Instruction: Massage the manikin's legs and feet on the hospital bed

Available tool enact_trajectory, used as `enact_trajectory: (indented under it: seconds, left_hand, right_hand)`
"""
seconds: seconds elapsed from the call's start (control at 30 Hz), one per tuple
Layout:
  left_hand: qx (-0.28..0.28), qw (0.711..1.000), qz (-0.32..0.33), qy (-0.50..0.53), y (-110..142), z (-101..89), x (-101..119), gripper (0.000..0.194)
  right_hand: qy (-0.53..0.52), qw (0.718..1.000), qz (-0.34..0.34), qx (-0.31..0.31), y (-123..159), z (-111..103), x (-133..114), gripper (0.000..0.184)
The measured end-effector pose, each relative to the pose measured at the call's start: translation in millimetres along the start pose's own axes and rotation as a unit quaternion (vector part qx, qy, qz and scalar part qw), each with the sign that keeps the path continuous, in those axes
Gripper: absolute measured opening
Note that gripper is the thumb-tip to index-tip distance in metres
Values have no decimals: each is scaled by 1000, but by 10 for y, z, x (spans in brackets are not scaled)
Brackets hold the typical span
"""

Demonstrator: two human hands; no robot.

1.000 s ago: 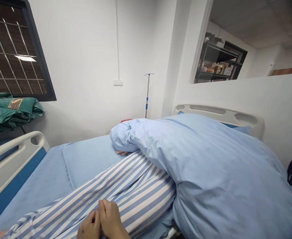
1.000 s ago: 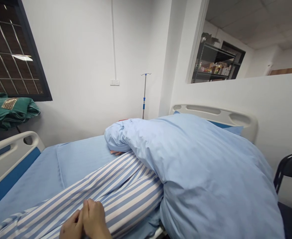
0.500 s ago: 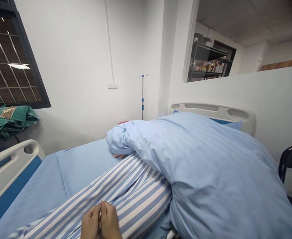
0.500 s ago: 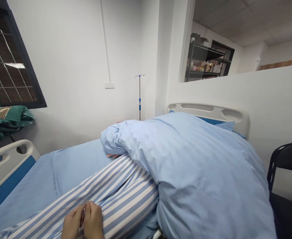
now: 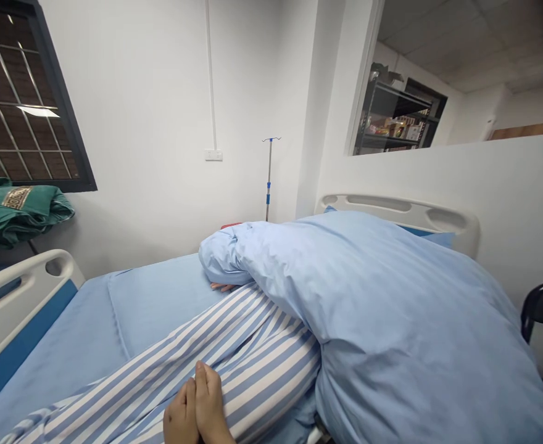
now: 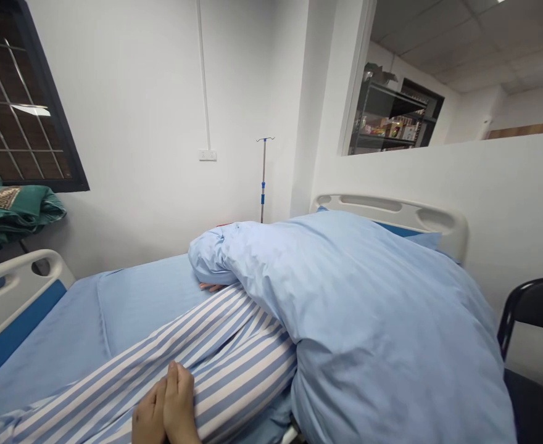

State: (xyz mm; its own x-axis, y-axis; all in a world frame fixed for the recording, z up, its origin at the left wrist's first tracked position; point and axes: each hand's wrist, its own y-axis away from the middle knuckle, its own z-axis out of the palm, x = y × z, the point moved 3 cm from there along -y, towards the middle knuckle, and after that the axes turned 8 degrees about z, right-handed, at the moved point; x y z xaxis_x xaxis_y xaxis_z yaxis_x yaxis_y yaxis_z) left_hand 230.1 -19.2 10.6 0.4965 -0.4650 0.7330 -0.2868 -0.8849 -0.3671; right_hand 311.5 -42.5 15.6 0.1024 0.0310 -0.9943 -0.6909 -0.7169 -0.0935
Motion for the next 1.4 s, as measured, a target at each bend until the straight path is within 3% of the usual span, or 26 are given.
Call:
enact_trajectory:
  seconds: [0.13, 0.23, 0.3, 0.4, 0.5, 0.7, 0.83, 1.03, 1.13, 1.27, 1.4]
  left_hand:
    - [-54, 998, -14, -25, -4, 49, -2, 30]
    - [-76, 995, -40, -45, 16, 100, -9, 32]
    - [-103, 989, -49, -90, 30, 141, 4, 29]
    - [-129, 982, -22, -134, 39, 173, 78, 24]
    - [-119, 983, -12, -141, 40, 155, 163, 23]
    - [-109, 984, -72, -123, 28, 124, 201, 26]
    - [-111, 991, -75, -9, -80, 106, 327, 36]
    - [10, 978, -91, 186, -250, 26, 692, 40]
    - [30, 981, -101, 164, -170, 114, 624, 38]
    - [-8, 996, -63, 56, -11, 291, 393, 35]
    - [-20, 999, -40, 20, 14, 340, 307, 36]
  right_hand:
    - [165, 985, -49, -32, -59, -90, -204, 44]
    - [322, 934, -141, -65, -87, -209, -426, 43]
    - [352, 915, -181, -78, -101, -279, -488, 43]
    - [310, 932, -173, -72, -126, -354, -397, 48]
    - [271, 952, -130, -53, -141, -386, -231, 50]
    - [297, 948, -100, -52, -144, -370, -186, 49]
    - [271, 956, -101, -44, -158, -379, -179, 47]
    - [145, 985, -80, -48, -198, -427, -133, 46]
    - [102, 991, -64, -49, -210, -449, -113, 43]
    - [77, 995, -42, -52, -223, -443, -57, 40]
    - [86, 994, -48, -50, -229, -417, -22, 40]
